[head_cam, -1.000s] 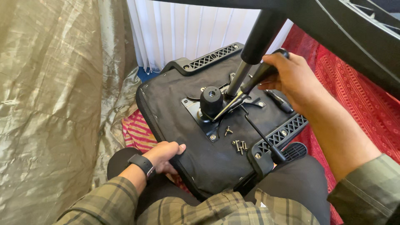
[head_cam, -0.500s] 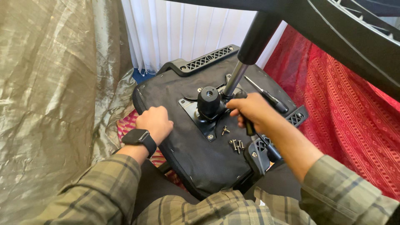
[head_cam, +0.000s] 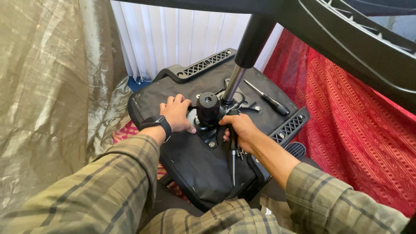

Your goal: The person assembles a chair base by attaching a metal bracket to the underside of the seat using a screwdriver. They position the bracket, insert screws, and tighten them while holding the seat steady.

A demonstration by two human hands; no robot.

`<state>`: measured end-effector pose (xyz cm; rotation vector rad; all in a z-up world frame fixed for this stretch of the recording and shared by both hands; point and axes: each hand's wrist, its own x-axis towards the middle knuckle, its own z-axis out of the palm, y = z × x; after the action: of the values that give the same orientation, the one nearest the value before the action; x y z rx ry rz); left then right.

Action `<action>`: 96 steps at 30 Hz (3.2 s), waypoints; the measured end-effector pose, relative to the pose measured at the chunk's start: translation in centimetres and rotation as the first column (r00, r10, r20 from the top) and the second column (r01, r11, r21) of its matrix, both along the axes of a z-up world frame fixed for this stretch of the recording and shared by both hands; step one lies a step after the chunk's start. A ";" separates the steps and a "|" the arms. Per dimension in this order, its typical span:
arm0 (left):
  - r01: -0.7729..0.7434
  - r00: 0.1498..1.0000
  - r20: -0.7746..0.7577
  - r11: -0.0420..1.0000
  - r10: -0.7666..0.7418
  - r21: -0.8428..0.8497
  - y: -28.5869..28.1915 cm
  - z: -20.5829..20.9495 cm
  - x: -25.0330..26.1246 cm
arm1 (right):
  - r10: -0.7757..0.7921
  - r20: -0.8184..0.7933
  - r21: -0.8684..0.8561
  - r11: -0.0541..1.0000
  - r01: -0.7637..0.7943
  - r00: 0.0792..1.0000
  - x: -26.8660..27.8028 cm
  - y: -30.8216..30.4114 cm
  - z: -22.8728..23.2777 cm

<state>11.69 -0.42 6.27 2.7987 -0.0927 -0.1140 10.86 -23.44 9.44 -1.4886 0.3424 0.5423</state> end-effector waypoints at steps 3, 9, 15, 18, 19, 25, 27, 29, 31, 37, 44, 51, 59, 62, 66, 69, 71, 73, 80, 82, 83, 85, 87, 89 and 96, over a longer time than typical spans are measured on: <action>-0.009 0.999 0.036 1.000 0.009 -0.021 -0.1 -0.3 -0.2 | -0.006 -0.024 -0.023 1.000 0.005 1.000 0.6 -0.3 0.0; -0.010 0.999 0.049 0.999 0.012 -0.032 0.0 -0.6 -0.2 | 0.051 0.006 -0.035 0.998 -0.050 0.999 1.2 -0.8 0.1; -0.013 0.997 0.069 1.000 0.015 -0.029 -0.2 -0.6 -0.1 | 0.093 0.009 0.015 0.996 -0.093 0.996 1.8 -1.5 -0.2; -0.038 0.998 0.042 0.999 0.039 -0.030 -0.5 -0.4 0.0 | 0.100 -0.002 0.077 0.992 -0.099 0.995 2.0 -1.9 -0.4; -0.037 0.999 0.033 0.999 0.038 -0.025 -0.6 -0.3 -0.1 | 0.092 -0.007 0.098 0.991 -0.091 0.996 2.0 -2.1 -0.6; -0.048 0.999 -0.006 0.999 0.048 -0.001 -0.9 0.2 0.3 | 0.096 -0.022 0.158 0.983 -0.092 0.995 2.6 -3.0 -1.3; -0.053 0.999 -0.004 0.999 0.053 -0.009 -0.9 0.3 0.2 | 0.092 -0.034 0.177 0.981 -0.084 0.995 3.0 -3.1 -1.4; -0.059 0.998 0.004 0.998 0.059 -0.013 -1.0 0.3 0.1 | 0.088 -0.034 0.208 0.975 -0.079 0.996 3.5 -3.3 -1.5; -0.068 0.998 0.013 0.998 0.068 -0.018 -1.1 0.3 0.1 | 0.091 -0.035 0.223 0.971 -0.081 0.995 3.9 -3.5 -1.6; -0.102 0.995 -0.006 0.995 0.102 -0.018 -1.6 0.5 0.1 | 0.116 -0.043 0.230 0.968 -0.103 0.992 4.7 -4.0 -1.7; -0.115 0.993 -0.006 0.993 0.115 -0.027 -1.6 0.8 -0.6 | 0.142 -0.109 0.219 0.969 -0.116 0.984 4.0 -3.9 -0.4; -0.106 0.988 0.102 0.991 0.114 -0.083 -1.6 0.0 -1.9 | 0.177 -0.249 0.057 0.984 -0.168 0.952 3.7 -4.0 2.0; -0.388 0.906 0.144 0.917 0.398 -0.094 0.4 0.2 -4.6 | 0.202 -0.196 -0.285 0.925 -0.252 0.960 7.1 -11.8 2.6; -0.643 0.753 0.040 0.746 0.657 -0.173 2.2 -0.2 -5.1 | 0.067 -0.101 -0.684 0.720 -0.118 0.993 8.1 -16.7 1.7; -0.801 0.570 -0.246 0.464 0.784 -0.378 5.1 -1.9 -4.9 | 0.078 -0.209 -0.701 0.683 -0.205 0.975 7.1 -19.1 -0.8; -0.621 0.721 -0.585 -0.027 0.373 -0.783 6.3 -3.9 -5.1 | 0.003 -0.254 -0.623 0.764 -0.166 0.967 5.0 -18.5 -2.1; -0.567 0.736 -0.561 -0.108 0.379 -0.816 6.8 -5.0 -4.8 | -0.049 -0.253 -0.595 0.795 -0.116 0.966 4.2 -17.8 -2.0; -0.535 0.740 -0.553 -0.163 0.382 -0.829 7.0 -5.6 -4.5 | -0.069 -0.267 -0.531 0.843 -0.086 0.961 3.9 -17.3 -1.6; -0.513 0.718 -0.553 -0.216 0.423 -0.831 7.3 -6.7 -3.1 | -0.137 -0.205 -0.340 0.938 0.061 0.969 3.9 -16.5 -2.9; -0.511 0.716 -0.548 -0.210 0.432 -0.834 7.4 -6.8 -3.0 | -0.190 -0.155 -0.355 0.926 0.125 0.970 4.3 -16.1 -3.2; -0.514 0.715 -0.548 -0.205 0.434 -0.833 7.6 -6.9 -2.8 | -0.199 -0.146 -0.357 0.924 0.136 0.969 4.6 -15.9 -3.2; -0.499 0.729 -0.531 -0.197 0.432 -0.844 7.9 -7.1 -2.2 | -0.216 -0.122 -0.355 0.921 0.160 0.969 5.2 -15.6 -3.3; -0.458 0.756 -0.496 -0.196 0.426 -0.867 8.0 -7.4 -1.6 | -0.251 -0.063 -0.380 0.901 0.209 0.966 5.9 -15.3 -3.5; -0.511 0.704 -0.541 -0.201 0.460 -0.836 8.2 -7.5 -1.0 | -0.281 -0.041 -0.360 0.899 0.248 0.959 6.5 -15.0 -3.7; -0.464 0.721 -0.462 -0.136 0.517 -0.876 8.8 -8.4 -0.1 | -0.340 -0.024 -0.264 0.909 0.322 0.940 7.8 -14.6 -5.1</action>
<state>11.56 8.40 -2.11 1.1916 0.6859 0.1691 18.67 -38.01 4.36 -1.6183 0.7292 0.2831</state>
